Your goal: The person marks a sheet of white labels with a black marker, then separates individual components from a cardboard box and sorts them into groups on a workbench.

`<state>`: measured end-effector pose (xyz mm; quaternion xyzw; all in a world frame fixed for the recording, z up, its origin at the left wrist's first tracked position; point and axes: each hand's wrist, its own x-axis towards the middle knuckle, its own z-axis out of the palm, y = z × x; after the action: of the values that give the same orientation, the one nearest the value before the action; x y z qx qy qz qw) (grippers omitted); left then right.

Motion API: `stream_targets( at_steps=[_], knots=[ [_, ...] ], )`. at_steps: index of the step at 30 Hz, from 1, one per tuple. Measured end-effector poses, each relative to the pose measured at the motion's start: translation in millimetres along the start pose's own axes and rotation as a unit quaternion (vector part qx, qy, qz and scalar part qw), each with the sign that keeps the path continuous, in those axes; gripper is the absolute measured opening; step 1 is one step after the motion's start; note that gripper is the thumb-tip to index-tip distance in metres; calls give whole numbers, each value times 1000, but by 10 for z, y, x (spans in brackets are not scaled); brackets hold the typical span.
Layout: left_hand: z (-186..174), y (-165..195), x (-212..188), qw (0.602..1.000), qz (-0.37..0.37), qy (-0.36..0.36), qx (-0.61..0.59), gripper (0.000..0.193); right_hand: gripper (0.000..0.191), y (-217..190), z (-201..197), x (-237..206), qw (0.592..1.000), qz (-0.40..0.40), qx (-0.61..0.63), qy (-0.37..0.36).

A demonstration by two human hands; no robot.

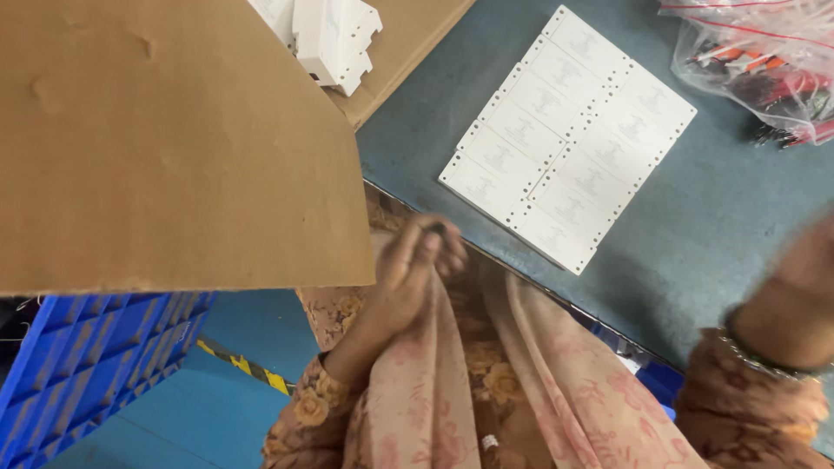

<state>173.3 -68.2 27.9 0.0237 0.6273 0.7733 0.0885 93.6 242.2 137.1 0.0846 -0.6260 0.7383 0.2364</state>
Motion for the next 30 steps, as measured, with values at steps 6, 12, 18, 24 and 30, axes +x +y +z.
stream_targets(
  at_steps=[6,12,18,24,30],
  knots=[
    [-148,-79,217,894,233,95,370,21,24,691,561,-91,963,148,69,-214],
    [-201,-284,478,773,344,166,506,27,20,1045,817,-129,900,176,-89,-390],
    [-211,-644,617,751,392,208,489,31,21,1015,1059,-194,895,140,-149,-396],
    [-281,-708,624,755,398,184,488,37,19,1130,1014,-214,901,130,-149,-386],
    [-383,-531,587,749,387,148,517,36,20,1163,1009,-240,889,121,-192,-397]
  ],
)
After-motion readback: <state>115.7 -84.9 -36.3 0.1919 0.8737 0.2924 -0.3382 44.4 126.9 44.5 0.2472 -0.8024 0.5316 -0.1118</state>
